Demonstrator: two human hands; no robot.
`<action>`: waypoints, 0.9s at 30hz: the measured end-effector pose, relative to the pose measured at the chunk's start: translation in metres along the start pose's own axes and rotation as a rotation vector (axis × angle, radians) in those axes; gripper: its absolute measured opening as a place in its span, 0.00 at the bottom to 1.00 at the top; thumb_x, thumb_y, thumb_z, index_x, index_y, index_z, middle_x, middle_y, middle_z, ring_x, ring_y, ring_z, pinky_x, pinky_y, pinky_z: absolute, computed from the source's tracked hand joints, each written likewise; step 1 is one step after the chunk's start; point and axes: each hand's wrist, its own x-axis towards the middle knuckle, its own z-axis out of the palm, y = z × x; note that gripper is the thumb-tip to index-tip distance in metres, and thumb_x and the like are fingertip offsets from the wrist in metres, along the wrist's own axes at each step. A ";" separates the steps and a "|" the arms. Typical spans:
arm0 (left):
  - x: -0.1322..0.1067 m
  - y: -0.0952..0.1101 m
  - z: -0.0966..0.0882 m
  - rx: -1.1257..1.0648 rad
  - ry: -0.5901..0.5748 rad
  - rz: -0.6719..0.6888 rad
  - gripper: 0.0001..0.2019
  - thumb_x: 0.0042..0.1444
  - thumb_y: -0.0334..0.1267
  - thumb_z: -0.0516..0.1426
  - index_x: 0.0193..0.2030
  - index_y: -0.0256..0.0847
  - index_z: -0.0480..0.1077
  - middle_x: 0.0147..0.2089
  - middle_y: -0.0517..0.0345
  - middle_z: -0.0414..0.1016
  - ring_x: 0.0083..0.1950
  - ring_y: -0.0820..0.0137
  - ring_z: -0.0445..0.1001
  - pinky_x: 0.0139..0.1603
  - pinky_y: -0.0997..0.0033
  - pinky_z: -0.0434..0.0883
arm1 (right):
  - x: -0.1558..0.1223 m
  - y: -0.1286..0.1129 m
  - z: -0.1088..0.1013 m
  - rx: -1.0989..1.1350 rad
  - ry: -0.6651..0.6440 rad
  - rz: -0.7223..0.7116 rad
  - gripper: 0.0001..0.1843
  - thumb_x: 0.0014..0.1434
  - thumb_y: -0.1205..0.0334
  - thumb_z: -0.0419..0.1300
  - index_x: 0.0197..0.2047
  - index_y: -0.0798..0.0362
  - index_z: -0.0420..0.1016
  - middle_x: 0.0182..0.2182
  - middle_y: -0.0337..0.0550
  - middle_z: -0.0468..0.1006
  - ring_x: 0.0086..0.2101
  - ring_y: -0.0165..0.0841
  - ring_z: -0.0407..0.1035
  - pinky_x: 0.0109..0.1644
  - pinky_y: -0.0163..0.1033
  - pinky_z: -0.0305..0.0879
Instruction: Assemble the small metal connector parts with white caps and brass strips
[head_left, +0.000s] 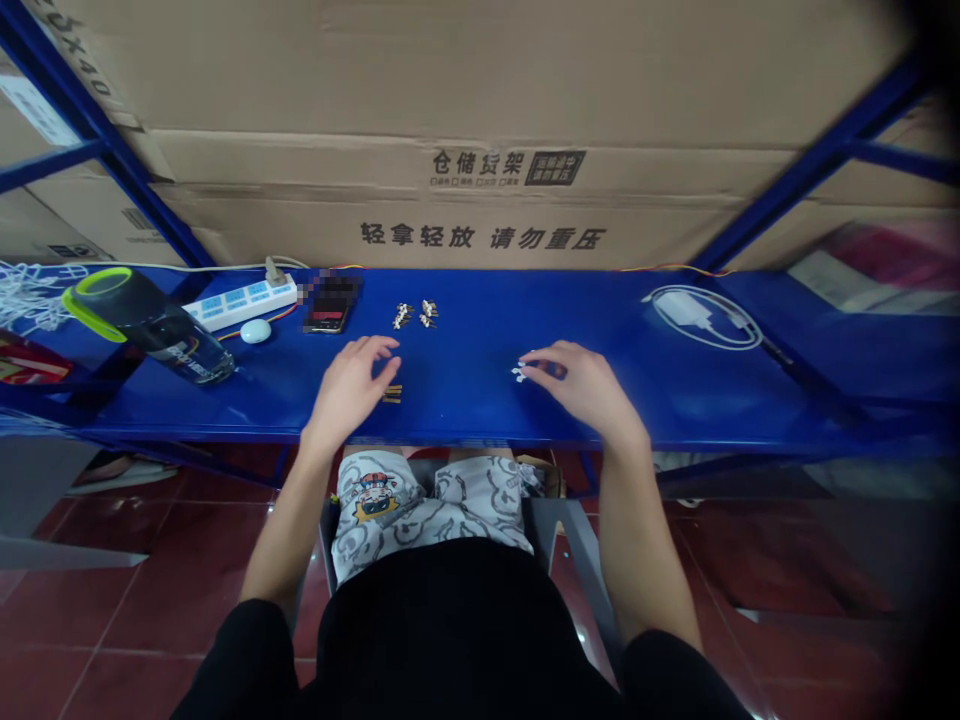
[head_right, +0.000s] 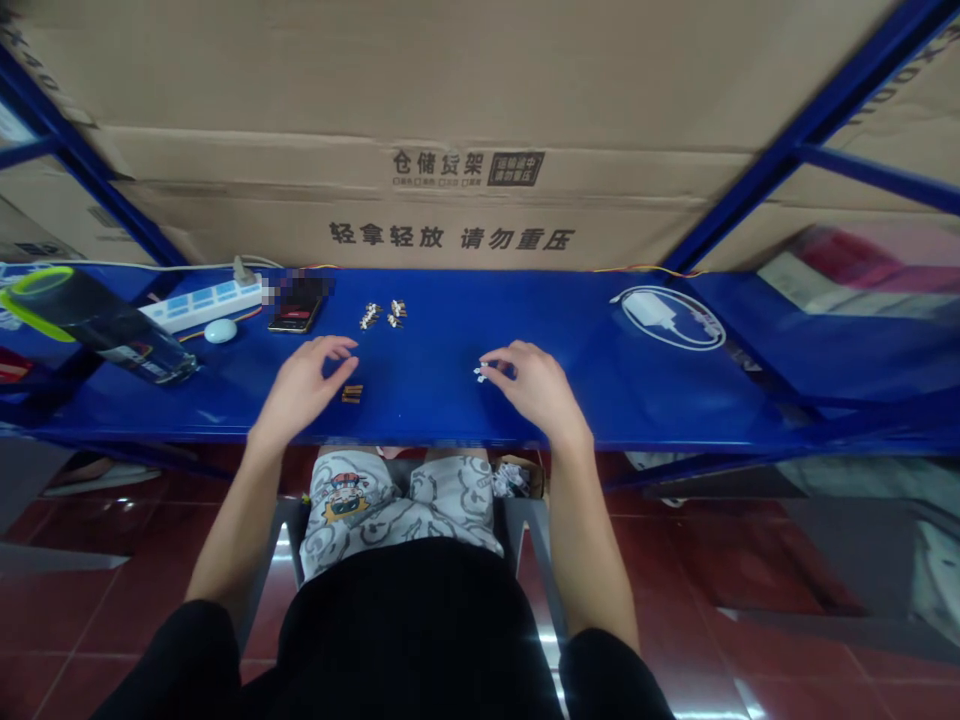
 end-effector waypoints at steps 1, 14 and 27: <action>0.000 -0.008 -0.009 -0.012 -0.034 -0.022 0.10 0.68 0.40 0.56 0.52 0.47 0.75 0.46 0.56 0.80 0.49 0.62 0.77 0.52 0.61 0.72 | -0.001 0.000 0.002 0.010 -0.003 0.004 0.14 0.66 0.50 0.60 0.46 0.44 0.84 0.36 0.45 0.79 0.35 0.39 0.71 0.39 0.44 0.66; -0.002 -0.039 -0.033 -0.066 -0.312 -0.056 0.12 0.65 0.47 0.57 0.49 0.50 0.80 0.45 0.58 0.82 0.43 0.65 0.78 0.46 0.66 0.71 | 0.000 -0.002 0.015 -0.130 0.046 0.058 0.08 0.65 0.53 0.64 0.41 0.42 0.85 0.34 0.42 0.77 0.37 0.39 0.72 0.31 0.40 0.58; 0.007 -0.026 -0.004 -0.043 -0.221 -0.033 0.11 0.66 0.44 0.57 0.43 0.48 0.81 0.42 0.56 0.80 0.38 0.67 0.77 0.43 0.66 0.71 | 0.006 -0.025 0.029 -0.043 0.108 -0.025 0.09 0.67 0.58 0.58 0.37 0.47 0.78 0.34 0.42 0.79 0.36 0.38 0.73 0.37 0.43 0.64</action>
